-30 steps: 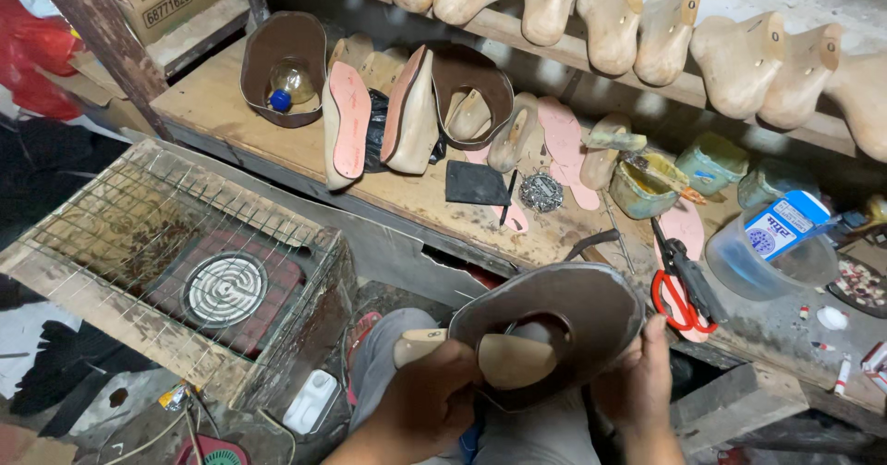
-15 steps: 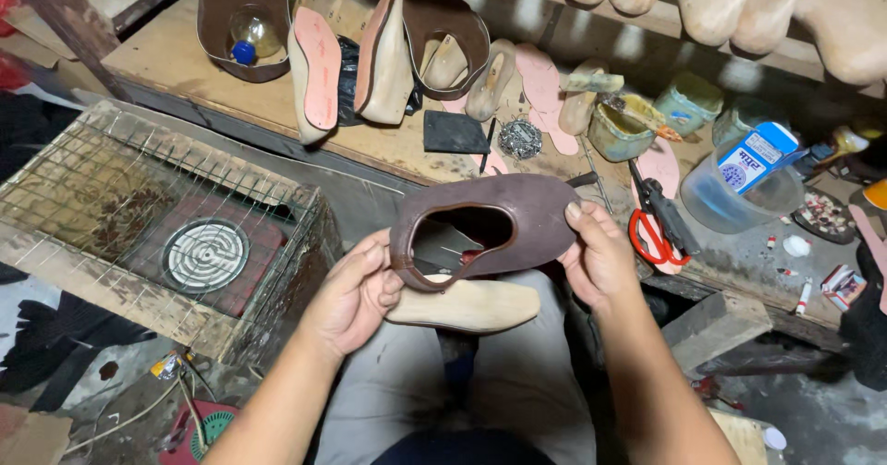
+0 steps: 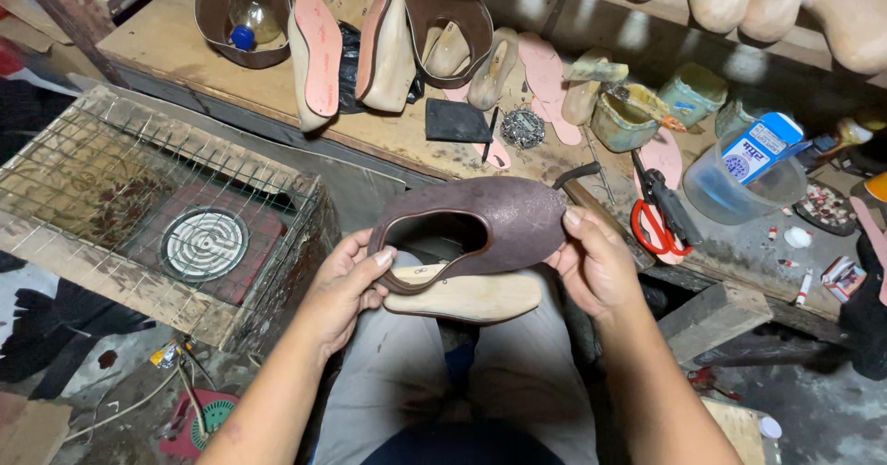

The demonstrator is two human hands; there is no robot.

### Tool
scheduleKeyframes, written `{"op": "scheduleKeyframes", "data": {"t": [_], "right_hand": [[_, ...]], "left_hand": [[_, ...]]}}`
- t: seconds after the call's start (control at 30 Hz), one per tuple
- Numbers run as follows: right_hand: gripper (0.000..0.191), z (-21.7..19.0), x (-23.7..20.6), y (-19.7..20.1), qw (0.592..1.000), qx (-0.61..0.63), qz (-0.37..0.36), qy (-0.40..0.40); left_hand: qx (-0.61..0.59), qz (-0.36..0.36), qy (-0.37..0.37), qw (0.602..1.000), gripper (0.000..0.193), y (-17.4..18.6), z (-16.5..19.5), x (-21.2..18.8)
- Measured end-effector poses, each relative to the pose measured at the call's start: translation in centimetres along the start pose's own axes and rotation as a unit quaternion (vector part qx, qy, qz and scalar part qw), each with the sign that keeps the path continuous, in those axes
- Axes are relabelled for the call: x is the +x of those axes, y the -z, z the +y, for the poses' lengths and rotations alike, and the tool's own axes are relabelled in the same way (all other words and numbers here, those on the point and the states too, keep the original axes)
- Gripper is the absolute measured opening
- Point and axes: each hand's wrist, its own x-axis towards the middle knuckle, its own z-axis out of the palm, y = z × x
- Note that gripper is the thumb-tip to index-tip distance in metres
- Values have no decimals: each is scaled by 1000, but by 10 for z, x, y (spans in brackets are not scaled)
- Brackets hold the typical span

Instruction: The person inserts a wooden shoe last into a shoe upper, then uses a hammer to drive nails into the sole. They then use pliers to pull and secure the upper material around the last.

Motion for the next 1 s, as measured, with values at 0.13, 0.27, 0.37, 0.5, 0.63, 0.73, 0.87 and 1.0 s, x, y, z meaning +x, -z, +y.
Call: {"op": "scheduleKeyframes", "data": {"t": [0.13,0.27,0.37,0.5,0.63,0.73,0.87,1.0], "right_hand": [[18,14,3,19,1000,-5,20,19],[25,17,3,28,999,-20,22,38],[24,12,-2,29,964,-220,-47,142],[16,11,-5,25,877,-426,-34,217],[15,20,0,22,853,-462,3,244],[15,23,4,22,851,-461,12,249],[14,24,6,24,857,-452,17,245],[13,24,9,25,852,-458,18,251]], "left_hand": [[7,-45,-49,998,51,0,1,0],[21,-75,-149,986,65,-3,2,-5],[338,19,-369,865,71,0,4,-11],[518,129,-540,650,60,6,1,-6],[498,135,-588,623,61,9,-9,7],[496,140,-591,621,62,11,-14,14],[506,153,-558,639,67,15,-17,20],[514,152,-527,660,72,18,-20,23]]}}
